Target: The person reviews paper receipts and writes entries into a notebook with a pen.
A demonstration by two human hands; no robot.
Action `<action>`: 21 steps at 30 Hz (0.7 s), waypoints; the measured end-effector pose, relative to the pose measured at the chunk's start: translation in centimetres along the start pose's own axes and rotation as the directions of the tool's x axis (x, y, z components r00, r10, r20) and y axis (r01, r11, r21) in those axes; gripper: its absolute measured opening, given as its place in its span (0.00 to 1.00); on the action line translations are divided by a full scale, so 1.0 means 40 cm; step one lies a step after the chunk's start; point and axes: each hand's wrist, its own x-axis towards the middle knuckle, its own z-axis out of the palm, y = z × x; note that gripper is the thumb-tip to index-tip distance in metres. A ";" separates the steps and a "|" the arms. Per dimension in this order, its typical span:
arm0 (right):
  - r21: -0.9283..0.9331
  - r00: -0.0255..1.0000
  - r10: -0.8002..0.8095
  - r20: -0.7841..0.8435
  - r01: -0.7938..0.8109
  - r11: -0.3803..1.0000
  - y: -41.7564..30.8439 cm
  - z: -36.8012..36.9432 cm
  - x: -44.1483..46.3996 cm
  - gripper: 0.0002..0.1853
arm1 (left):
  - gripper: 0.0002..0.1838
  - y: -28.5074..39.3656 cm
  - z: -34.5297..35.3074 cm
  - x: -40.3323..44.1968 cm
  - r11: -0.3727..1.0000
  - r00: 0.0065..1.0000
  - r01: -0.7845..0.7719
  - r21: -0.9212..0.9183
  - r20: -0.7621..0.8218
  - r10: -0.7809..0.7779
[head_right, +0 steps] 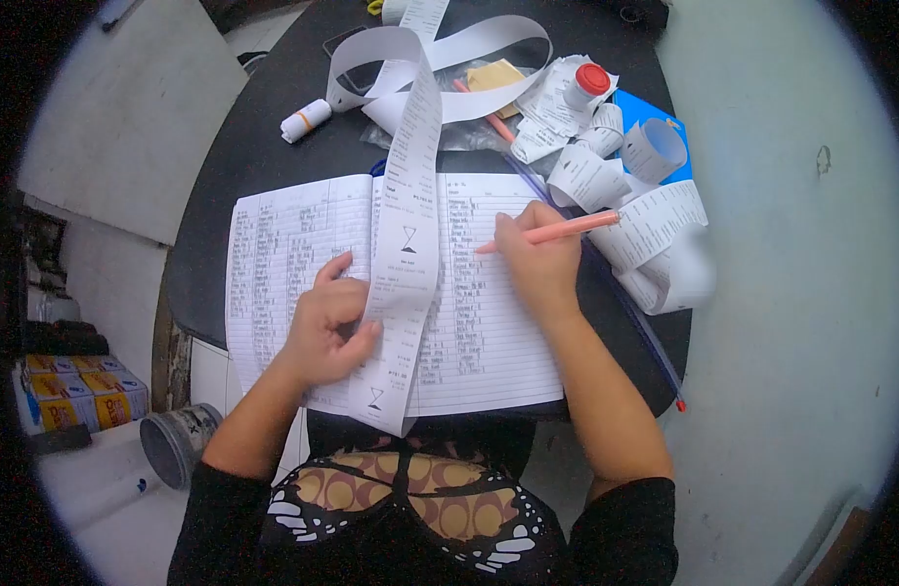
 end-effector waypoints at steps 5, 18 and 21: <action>-0.013 0.999 -0.033 -0.020 0.033 0.999 0.003 -0.006 0.002 0.17 | 0.04 -0.004 -0.004 0.002 1.000 1.000 -0.004 0.005 0.024 0.004; -0.019 0.998 -0.052 -0.021 0.052 0.998 0.012 -0.007 0.005 0.17 | 0.03 0.004 -0.007 0.004 1.000 1.000 0.009 -0.009 0.029 -0.009; 0.075 0.999 -0.028 -0.031 0.031 0.997 -0.001 0.005 0.002 0.17 | 0.03 0.003 -0.007 0.003 1.000 0.999 0.015 -0.012 0.032 -0.014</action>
